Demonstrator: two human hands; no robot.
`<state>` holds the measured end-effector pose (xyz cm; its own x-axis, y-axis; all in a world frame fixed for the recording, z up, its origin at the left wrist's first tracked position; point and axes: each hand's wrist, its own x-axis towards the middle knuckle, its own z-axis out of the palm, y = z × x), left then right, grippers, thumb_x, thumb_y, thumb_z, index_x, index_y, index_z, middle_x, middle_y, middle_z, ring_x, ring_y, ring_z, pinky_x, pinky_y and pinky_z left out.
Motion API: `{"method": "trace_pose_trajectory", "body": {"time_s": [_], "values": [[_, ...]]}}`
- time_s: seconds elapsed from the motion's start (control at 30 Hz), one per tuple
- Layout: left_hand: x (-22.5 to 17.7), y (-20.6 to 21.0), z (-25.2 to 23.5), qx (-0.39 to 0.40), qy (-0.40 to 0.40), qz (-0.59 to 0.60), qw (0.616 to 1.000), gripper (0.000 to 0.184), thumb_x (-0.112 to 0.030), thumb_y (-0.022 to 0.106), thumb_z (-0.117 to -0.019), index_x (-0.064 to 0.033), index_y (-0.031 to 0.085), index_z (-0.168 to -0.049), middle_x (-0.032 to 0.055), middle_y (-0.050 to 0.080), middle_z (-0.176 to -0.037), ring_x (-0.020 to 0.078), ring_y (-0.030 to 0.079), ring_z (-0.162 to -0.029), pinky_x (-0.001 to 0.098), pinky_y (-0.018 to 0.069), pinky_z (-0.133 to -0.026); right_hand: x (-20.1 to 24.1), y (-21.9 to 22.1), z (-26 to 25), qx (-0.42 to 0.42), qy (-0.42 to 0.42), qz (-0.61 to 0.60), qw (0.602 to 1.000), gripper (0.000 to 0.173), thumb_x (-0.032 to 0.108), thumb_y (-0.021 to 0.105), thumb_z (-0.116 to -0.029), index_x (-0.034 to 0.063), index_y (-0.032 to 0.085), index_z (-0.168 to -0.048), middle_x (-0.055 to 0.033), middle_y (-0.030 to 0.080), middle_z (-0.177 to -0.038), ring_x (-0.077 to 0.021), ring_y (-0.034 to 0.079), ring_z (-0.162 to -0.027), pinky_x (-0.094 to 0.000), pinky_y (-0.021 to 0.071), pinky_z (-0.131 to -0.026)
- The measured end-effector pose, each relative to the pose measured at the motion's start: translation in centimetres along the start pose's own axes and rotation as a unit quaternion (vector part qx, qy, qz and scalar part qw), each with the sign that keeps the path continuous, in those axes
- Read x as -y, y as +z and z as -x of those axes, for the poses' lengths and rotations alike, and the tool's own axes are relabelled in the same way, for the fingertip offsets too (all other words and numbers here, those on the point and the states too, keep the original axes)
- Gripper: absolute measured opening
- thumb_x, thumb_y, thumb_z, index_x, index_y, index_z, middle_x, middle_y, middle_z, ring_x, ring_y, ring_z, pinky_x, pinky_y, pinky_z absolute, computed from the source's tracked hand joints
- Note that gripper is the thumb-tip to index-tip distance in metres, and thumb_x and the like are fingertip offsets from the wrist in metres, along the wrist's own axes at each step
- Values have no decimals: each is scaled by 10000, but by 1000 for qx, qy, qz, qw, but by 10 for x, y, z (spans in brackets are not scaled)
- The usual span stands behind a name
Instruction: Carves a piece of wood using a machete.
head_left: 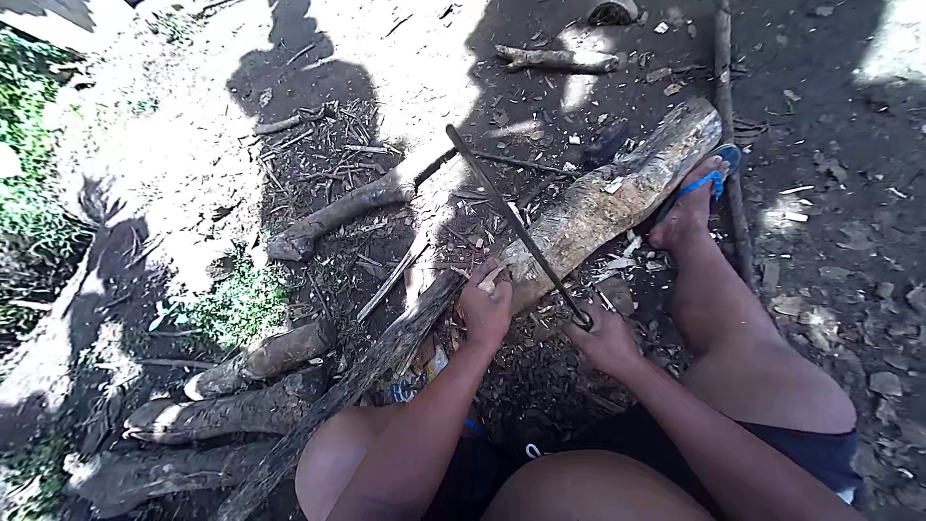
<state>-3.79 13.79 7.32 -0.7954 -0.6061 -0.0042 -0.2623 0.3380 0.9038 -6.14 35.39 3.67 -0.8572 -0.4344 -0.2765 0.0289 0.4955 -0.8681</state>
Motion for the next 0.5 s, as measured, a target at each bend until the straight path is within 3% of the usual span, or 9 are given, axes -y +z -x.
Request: {"method": "trace_pose_trajectory", "body": {"time_s": [0.07,0.13,0.2,0.27,0.33,0.43,0.5], "values": [[0,-2,1,5,7,0,1000,368,-102,670,-887,-40,689,-1250,94,732,-1187,144,724,-996,369,613,-883,27,-5,1,-42,-94,-51,993,213,349,657,-949,138,673,-975,69,559,-659,-21,508,-535,-239,456,-508],[-2,-2,0,4,8,-2,1000,357,-110,670,-883,-50,698,-1234,86,743,-1137,139,729,-943,361,618,-843,26,-4,-6,-51,-105,-44,992,200,333,638,-958,135,660,-948,69,549,-659,-13,495,-536,-227,445,-510],[-3,-1,-1,4,4,-14,1000,358,-135,665,-882,-54,699,-1229,82,749,-1051,136,720,-855,363,611,-788,-9,6,-19,2,3,18,1000,234,348,624,-957,118,665,-980,-3,557,-687,-131,531,-573,-368,476,-557],[-3,0,-2,12,-12,-9,1000,352,-143,663,-897,-47,693,-1235,100,746,-1018,160,733,-819,389,645,-757,-53,19,-33,65,142,56,986,293,319,664,-944,46,684,-1050,-141,646,-805,-302,640,-710,-556,538,-680],[-3,0,-8,20,-30,17,999,360,-134,656,-901,-34,683,-1245,119,740,-998,181,731,-795,399,643,-741,-68,27,-38,72,198,68,975,308,314,673,-935,37,692,-1070,-172,679,-871,-339,675,-784,-590,547,-731],[-1,-7,-17,41,-65,64,995,367,-110,651,-941,-6,646,-1292,170,732,-1035,238,749,-838,442,657,-786,-68,33,-31,70,208,32,975,309,321,665,-938,42,676,-1071,-140,634,-785,-268,610,-583,-501,535,-549],[0,-8,-18,46,-68,59,995,365,-124,650,-953,-16,641,-1302,169,728,-1057,245,751,-857,449,662,-789,-65,31,-20,58,189,17,980,303,345,668,-928,62,678,-1036,-120,626,-763,-260,602,-596,-509,521,-570]]}}
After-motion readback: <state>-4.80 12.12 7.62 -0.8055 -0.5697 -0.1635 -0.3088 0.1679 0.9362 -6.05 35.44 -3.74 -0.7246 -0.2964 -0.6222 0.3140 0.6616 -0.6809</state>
